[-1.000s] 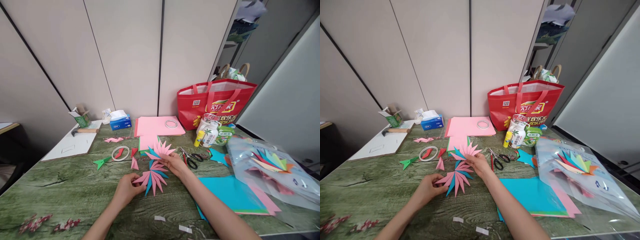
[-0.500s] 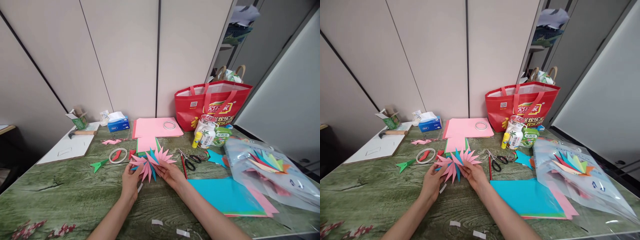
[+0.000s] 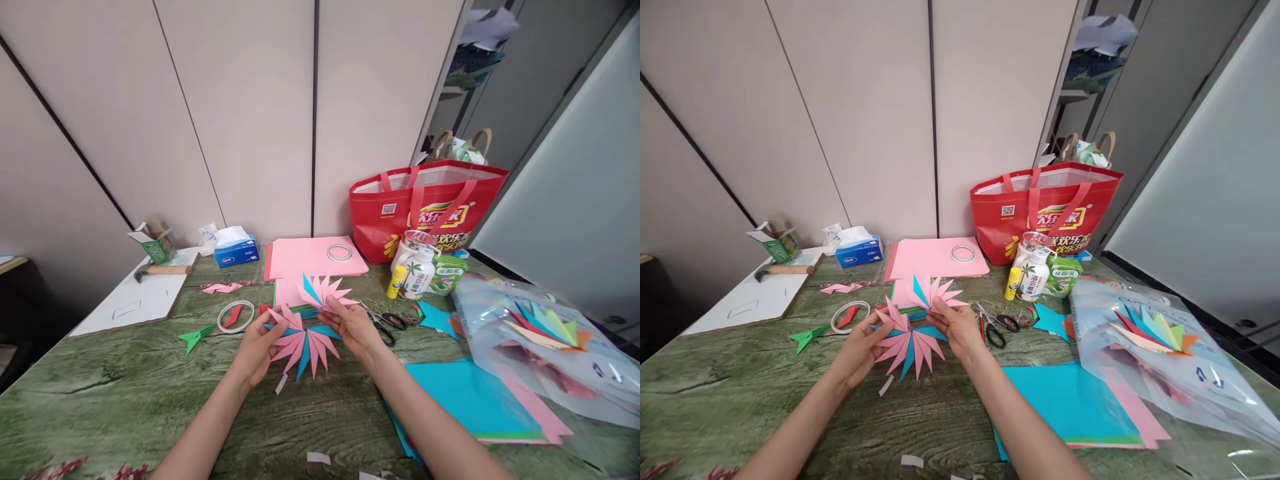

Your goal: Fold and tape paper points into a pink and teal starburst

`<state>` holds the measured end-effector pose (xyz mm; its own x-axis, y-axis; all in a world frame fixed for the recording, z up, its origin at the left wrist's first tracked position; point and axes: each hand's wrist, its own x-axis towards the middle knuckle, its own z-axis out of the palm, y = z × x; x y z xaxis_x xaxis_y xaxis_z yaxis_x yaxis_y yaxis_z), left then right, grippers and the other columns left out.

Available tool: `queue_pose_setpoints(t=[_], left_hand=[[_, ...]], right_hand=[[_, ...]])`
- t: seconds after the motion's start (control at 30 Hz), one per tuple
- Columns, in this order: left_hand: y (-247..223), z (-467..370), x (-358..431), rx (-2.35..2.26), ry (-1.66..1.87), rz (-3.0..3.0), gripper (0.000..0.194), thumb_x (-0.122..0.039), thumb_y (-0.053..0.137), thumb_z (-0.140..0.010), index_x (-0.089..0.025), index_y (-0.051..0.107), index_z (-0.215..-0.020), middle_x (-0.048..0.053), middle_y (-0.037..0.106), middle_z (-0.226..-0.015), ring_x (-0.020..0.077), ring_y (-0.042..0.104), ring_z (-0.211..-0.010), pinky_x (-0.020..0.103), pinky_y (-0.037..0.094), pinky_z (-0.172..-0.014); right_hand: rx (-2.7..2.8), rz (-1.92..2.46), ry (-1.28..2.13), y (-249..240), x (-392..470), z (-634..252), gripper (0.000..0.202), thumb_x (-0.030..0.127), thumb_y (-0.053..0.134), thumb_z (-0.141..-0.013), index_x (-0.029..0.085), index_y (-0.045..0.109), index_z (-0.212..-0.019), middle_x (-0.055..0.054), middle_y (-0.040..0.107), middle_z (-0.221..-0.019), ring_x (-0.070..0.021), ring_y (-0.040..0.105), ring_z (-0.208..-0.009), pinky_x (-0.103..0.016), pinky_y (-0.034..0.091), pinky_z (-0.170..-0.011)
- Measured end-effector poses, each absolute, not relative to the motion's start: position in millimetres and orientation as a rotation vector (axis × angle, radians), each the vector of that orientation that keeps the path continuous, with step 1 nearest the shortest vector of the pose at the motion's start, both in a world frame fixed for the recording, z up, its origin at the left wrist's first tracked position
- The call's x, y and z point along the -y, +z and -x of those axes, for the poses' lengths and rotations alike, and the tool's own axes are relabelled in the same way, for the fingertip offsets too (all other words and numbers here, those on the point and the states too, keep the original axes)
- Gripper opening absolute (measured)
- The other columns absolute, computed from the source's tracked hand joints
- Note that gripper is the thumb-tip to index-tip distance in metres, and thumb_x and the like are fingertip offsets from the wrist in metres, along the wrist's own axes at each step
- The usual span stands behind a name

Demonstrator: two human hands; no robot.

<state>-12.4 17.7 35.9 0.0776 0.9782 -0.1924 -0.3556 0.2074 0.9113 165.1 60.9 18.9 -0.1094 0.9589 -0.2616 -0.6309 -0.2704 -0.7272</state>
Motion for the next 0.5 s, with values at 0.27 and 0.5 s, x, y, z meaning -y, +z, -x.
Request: queue_pose_setpoints(t=[0.27, 0.5], left_hand=[[36, 29, -24, -1.076, 1.064, -0.909, 0.053, -0.030, 0.073, -0.057, -0.017, 0.056, -0.106, 0.003, 0.066, -0.069, 0.0114, 0.058, -0.050, 0.020, 0.043, -0.046], [33, 32, -23, -1.149, 1.096, -0.964, 0.039, -0.026, 0.074, -0.055, -0.015, 0.062, -0.090, 0.000, 0.065, -0.062, 0.0097, 0.054, -0.046, 0.020, 0.041, -0.046]], right_hand=[[0.560, 0.812, 1.841, 10, -61, -161, 0.026, 0.020, 0.073, -0.057, 0.014, 0.061, -0.079, -0.004, 0.068, -0.075, -0.0155, 0.064, -0.069, -0.030, 0.052, -0.070], [0.711, 0.709, 1.876, 3, -55, -160, 0.028, 0.022, 0.073, -0.058, 0.016, 0.060, -0.082, -0.004, 0.068, -0.079, -0.0171, 0.064, -0.070, -0.031, 0.050, -0.069]])
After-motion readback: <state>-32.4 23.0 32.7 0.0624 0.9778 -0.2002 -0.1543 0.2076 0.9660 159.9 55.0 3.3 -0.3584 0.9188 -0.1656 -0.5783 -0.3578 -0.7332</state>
